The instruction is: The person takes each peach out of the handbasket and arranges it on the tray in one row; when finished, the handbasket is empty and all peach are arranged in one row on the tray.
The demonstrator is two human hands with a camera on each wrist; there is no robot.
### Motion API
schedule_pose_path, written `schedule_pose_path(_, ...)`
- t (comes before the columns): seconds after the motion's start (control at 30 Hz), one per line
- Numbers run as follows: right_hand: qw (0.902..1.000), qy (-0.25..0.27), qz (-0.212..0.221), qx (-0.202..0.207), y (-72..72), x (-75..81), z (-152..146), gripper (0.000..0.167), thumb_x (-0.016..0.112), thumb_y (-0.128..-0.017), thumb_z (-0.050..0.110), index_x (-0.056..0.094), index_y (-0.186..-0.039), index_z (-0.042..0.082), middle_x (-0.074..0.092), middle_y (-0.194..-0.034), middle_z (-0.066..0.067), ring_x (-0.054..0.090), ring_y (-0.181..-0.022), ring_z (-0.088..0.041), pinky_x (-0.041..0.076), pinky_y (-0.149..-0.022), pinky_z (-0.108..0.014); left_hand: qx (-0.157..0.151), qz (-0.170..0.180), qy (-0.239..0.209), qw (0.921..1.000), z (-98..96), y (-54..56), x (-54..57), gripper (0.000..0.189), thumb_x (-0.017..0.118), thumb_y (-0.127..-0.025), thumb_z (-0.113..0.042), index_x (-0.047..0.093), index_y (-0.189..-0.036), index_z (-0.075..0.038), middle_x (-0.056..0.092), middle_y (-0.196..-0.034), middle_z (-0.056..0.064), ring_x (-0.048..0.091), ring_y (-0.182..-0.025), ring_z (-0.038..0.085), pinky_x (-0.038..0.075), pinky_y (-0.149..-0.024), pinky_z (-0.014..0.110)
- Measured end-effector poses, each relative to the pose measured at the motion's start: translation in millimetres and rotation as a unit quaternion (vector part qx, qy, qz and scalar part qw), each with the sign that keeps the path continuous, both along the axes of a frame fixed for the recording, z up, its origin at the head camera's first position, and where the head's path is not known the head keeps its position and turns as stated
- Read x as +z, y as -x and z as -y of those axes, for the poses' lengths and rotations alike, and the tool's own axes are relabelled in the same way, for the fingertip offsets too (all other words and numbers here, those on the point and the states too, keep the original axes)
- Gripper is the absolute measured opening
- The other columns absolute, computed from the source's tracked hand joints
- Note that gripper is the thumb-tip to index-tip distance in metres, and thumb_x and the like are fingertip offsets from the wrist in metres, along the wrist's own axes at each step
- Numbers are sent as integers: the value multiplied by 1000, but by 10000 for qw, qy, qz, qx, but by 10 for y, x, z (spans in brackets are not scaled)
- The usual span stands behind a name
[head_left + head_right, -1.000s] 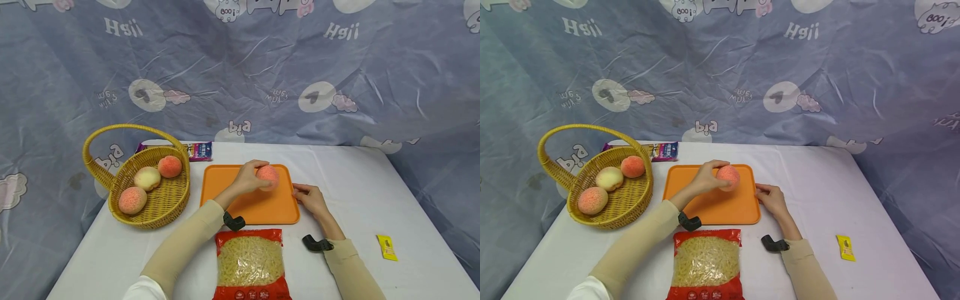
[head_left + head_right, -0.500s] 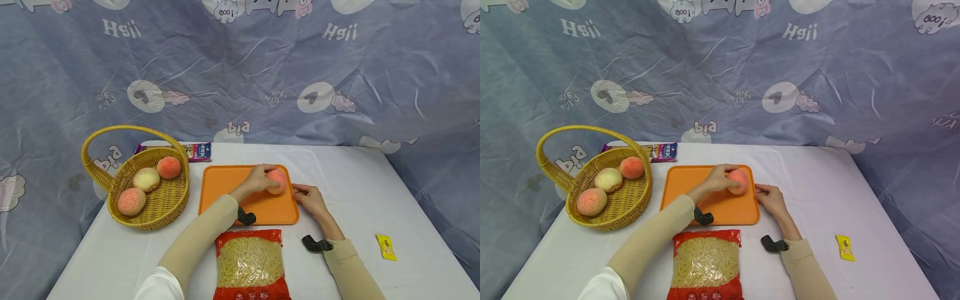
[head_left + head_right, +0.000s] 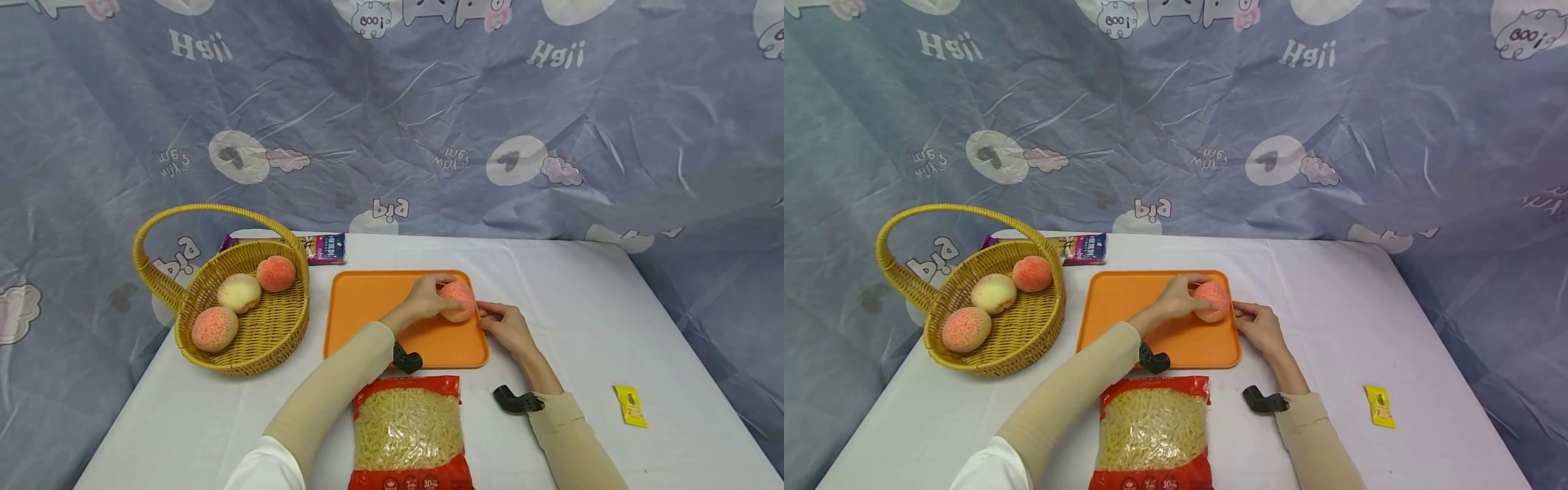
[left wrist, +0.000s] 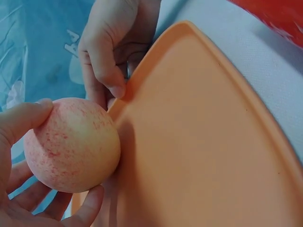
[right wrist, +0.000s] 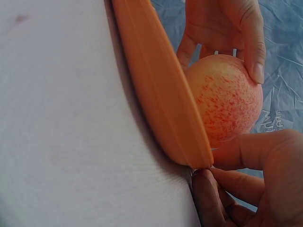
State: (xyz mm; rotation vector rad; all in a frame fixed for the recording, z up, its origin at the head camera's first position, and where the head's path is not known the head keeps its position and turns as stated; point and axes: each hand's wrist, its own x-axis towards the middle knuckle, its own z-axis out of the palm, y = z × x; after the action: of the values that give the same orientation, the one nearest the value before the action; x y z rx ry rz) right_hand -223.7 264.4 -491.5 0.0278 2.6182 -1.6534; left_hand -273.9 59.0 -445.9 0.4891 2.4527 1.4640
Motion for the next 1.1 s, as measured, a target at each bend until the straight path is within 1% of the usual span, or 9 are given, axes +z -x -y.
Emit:
schedule_pose_path(0.2,10000,18,-39,-15,-8,3,0,45,58,-85,-5,57,-130,-8,65,-105,-27,58,-74,0,52,-66,-16,-12,82,-208,9997,-7,-5,-23,57,83,-78,-24,62,-129,-11,66,-118,7,61,-103,20,53,-83,23)
schedule_pose_path(0.37,10000,-44,-51,5,-1,-7,1,45,56,-85,-6,57,-130,-9,65,-104,-26,58,-74,-1,52,-66,-17,-67,62,-165,9998,-11,-15,-52,62,85,-76,-26,60,-131,-13,65,-118,6,60,-104,18,53,-84,24)
schedule_pose_path(0.47,10000,-87,-33,-9,4,-12,1,45,56,-85,-6,56,-130,-10,66,-104,-25,58,-74,-2,52,-66,-17,-122,101,-210,9997,-8,-22,-62,65,85,-75,-27,59,-133,-12,64,-120,7,59,-107,20,53,-85,26)
schedule_pose_path(0.57,9998,-174,-24,-14,7,-13,2,46,58,-86,-4,55,-131,-12,66,-103,-25,57,-74,-2,51,-65,-17,-187,159,-254,9994,11,-28,-57,68,85,-76,-26,57,-136,-10,61,-126,9,57,-114,22,53,-89,28)
schedule_pose_path(0.7,9997,-249,-20,-15,7,-13,3,47,59,-85,-4,53,-131,-14,67,-101,-24,57,-72,-1,50,-64,-17,-221,268,-287,9990,55,-33,-33,70,84,-77,-25,55,-138,-8,58,-133,12,54,-122,25,51,-95,32)
schedule_pose_path(0.8,9998,-208,30,-12,16,-15,-1,48,59,-85,-5,53,-131,-15,67,-100,-24,56,-71,-1,50,-63,-17,-200,348,-360,9985,99,-32,-19,69,83,-77,-25,55,-138,-8,57,-134,14,54,-122,26,51,-96,34)
schedule_pose_path(0.97,9999,-119,77,-19,11,-5,7,48,60,-85,-5,52,-131,-15,68,-99,-22,56,-72,0,50,-63,-17,-200,265,-433,9985,233,-49,11,69,84,-77,-26,55,-137,-9,56,-136,14,55,-121,27,51,-97,36)
schedule_pose_path(1.03,9999,-101,52,-28,1,2,11,48,60,-85,-4,53,-131,-14,68,-99,-21,56,-72,0,50,-64,-17,-193,183,-439,9987,307,-75,48,70,84,-76,-27,55,-138,-9,56,-137,14,56,-121,28,51,-97,36)
schedule_pose_path(1.1,9999,-101,31,-39,2,0,4,48,60,-84,-4,53,-130,-14,68,-98,-20,57,-72,0,51,-64,-17,-188,64,-405,9990,389,-115,108,71,84,-76,-28,55,-138,-11,55,-139,13,56,-122,27,50,-98,37)
